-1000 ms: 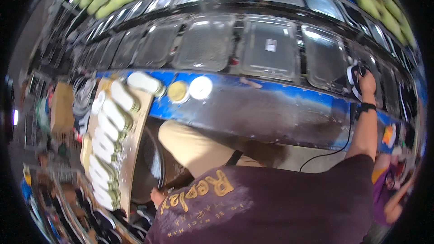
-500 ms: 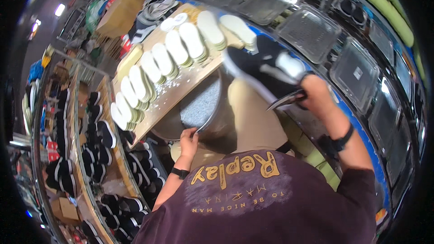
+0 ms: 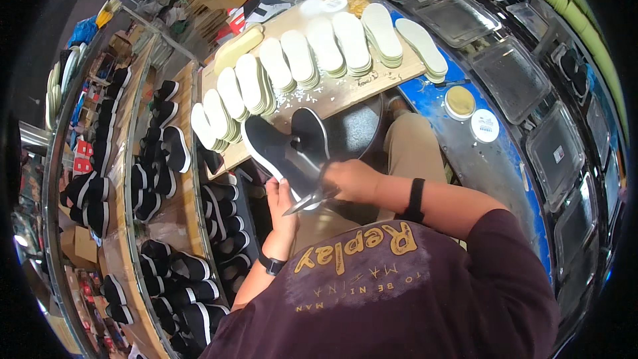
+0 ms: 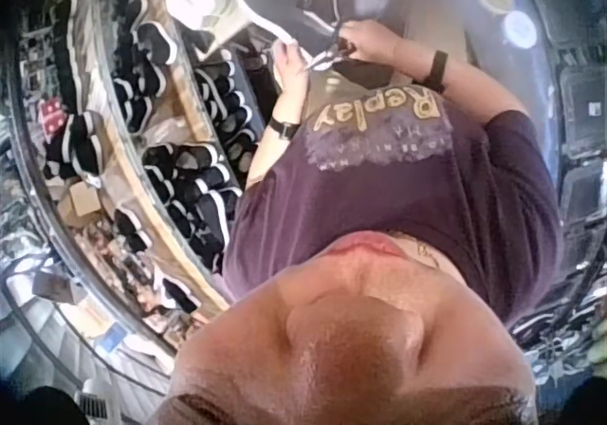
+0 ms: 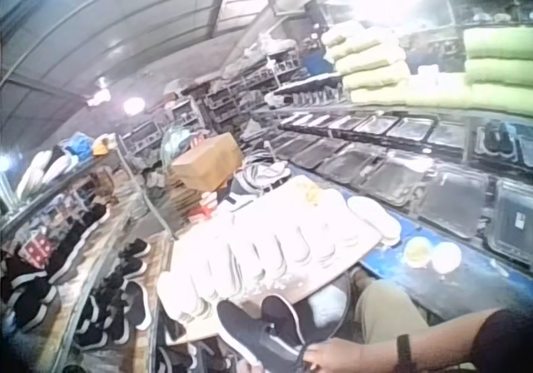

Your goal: Trimming excess material from shoe soles and inserting insoles into finished shoes at a factory workstation.

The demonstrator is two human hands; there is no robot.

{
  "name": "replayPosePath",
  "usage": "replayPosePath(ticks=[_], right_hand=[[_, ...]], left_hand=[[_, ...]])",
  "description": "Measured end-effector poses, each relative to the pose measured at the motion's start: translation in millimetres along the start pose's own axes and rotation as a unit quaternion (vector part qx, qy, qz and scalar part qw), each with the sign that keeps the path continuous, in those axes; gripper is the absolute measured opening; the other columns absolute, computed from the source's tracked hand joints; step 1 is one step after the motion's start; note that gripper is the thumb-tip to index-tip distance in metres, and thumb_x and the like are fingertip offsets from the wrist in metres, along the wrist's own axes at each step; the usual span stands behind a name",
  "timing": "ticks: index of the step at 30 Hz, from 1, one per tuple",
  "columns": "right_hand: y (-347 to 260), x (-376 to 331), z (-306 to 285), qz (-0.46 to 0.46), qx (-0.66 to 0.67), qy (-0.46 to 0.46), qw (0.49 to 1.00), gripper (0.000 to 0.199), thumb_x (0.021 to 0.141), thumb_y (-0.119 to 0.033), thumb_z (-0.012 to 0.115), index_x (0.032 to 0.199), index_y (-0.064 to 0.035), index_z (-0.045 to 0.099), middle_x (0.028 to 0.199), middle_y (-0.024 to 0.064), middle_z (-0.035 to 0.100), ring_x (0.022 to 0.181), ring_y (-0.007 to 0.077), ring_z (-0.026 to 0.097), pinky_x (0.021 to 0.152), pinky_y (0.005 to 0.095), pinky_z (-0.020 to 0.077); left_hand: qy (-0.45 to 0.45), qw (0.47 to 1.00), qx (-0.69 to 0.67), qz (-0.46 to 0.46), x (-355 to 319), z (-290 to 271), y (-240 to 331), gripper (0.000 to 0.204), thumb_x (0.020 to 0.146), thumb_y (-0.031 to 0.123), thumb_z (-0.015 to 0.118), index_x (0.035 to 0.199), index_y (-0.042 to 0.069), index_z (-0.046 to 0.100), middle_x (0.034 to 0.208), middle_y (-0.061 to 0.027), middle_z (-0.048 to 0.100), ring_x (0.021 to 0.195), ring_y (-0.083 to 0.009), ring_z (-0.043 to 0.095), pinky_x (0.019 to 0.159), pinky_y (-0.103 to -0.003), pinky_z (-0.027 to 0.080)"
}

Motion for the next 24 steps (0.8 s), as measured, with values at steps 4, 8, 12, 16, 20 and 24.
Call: replayPosePath(ticks=[4,8,12,16,20,24], right_hand=[[-7,-2,-55,0.006,0.067,0.059,0.996,0.047,0.070,-0.006,0.071,0.116,-0.0078,0.060,0.099,0.0146,0.063,0.088,0.0341,0.062,0.074,0.0407,0.0512],[27,-26,-62,0.043,-0.010,0.089,0.995,0.036,0.069,-0.004,0.069,0.104,-0.0057,0.061,0.093,0.0140,0.061,0.084,0.0356,0.060,0.071,0.0423,0.0494],[51,-39,-32,0.090,-0.096,-0.002,0.991,0.021,0.070,-0.007,0.069,0.089,-0.0063,0.061,0.088,0.0130,0.059,0.086,0.0342,0.059,0.074,0.0437,0.0480],[63,-53,4,0.114,-0.075,-0.097,0.986,0.025,0.068,-0.007,0.070,0.091,-0.0080,0.062,0.089,0.0125,0.061,0.088,0.0342,0.059,0.077,0.0431,0.0482],[66,-49,5,0.098,-0.055,-0.106,0.988,0.031,0.064,-0.008,0.072,0.094,-0.0083,0.063,0.092,0.0129,0.062,0.089,0.0353,0.060,0.076,0.0431,0.0486],[58,-53,-61,0.173,0.054,0.093,0.979,0.035,0.067,-0.012,0.077,0.096,-0.0049,0.060,0.083,0.0093,0.060,0.076,0.0258,0.059,0.068,0.0360,0.0485]], left_hand=[[-0.084,0.984,0.116,0.103,15,26,34,0.031,0.100,0.023,0.042,0.113,-0.002,0.055,0.100,-0.0073,0.061,0.092,-0.0156,0.055,0.085,-0.032,0.043],[-0.190,0.967,0.165,-0.030,46,60,-19,0.045,0.099,0.036,0.042,0.096,-0.004,0.061,0.078,-0.0109,0.063,0.072,-0.0183,0.059,0.068,-0.032,0.046],[-0.210,0.881,0.423,0.021,72,96,-25,0.068,0.094,0.055,0.044,0.089,-0.010,0.064,0.080,-0.0259,0.065,0.079,-0.0381,0.065,0.073,-0.044,0.049],[-0.162,0.835,0.526,0.013,73,124,-21,0.069,0.091,0.055,0.047,0.074,-0.009,0.067,0.079,-0.0308,0.063,0.083,-0.0462,0.062,0.079,-0.049,0.049],[-0.066,0.853,0.509,0.095,80,109,-21,0.041,0.090,0.029,0.053,0.071,-0.004,0.068,0.076,-0.0256,0.064,0.077,-0.0436,0.063,0.074,-0.050,0.049],[-0.048,0.885,0.435,0.162,69,79,-9,0.043,0.092,0.029,0.050,0.068,-0.004,0.065,0.071,-0.0270,0.061,0.072,-0.0445,0.061,0.068,-0.052,0.046]])
Point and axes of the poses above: each hand's wrist, its own x-axis towards the middle knuckle, its own z-axis out of the palm, y = z × x, the point moved 10 cm from there along x, towards the middle knuckle
